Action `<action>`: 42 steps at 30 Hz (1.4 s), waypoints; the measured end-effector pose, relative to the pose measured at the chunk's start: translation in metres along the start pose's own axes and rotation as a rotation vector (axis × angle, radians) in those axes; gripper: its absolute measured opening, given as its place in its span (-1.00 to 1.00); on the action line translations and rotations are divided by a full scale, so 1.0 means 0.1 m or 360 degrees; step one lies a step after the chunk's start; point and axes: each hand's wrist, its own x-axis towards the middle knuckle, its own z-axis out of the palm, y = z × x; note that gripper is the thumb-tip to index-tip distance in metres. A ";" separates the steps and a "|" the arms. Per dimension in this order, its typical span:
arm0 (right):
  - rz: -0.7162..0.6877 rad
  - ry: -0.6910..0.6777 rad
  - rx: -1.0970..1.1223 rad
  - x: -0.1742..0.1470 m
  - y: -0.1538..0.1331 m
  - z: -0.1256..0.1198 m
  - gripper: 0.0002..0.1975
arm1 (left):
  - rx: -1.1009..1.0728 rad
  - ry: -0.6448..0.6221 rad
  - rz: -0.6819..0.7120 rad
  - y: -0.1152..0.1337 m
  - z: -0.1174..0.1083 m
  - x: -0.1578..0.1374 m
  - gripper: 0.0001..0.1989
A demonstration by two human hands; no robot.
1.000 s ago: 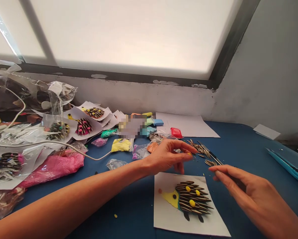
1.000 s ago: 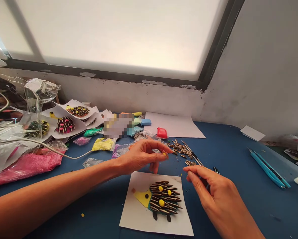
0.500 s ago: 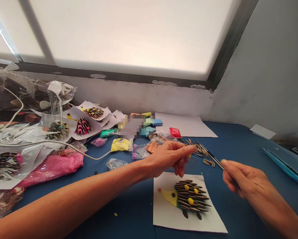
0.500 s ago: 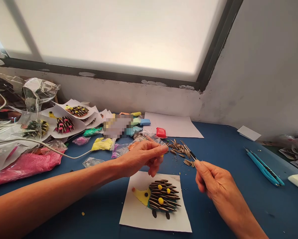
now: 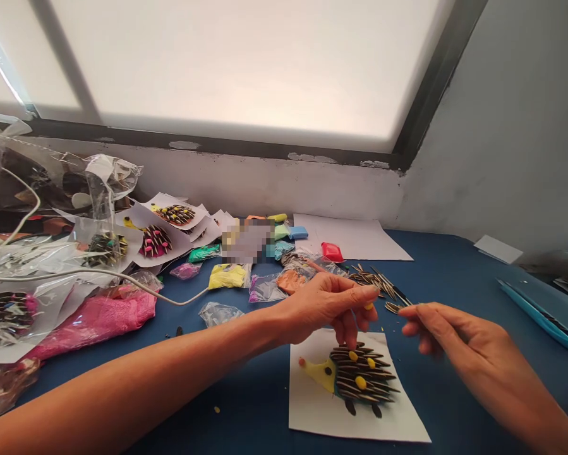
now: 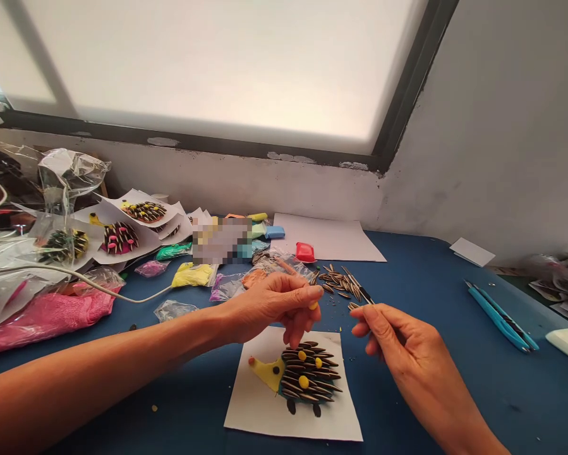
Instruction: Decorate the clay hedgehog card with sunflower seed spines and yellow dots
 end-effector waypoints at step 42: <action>-0.0656 -0.0638 -0.0403 -0.35 0.18 0.04 -0.81 | 0.1642 -0.0172 0.0039 -0.06 -0.27 0.05 -0.63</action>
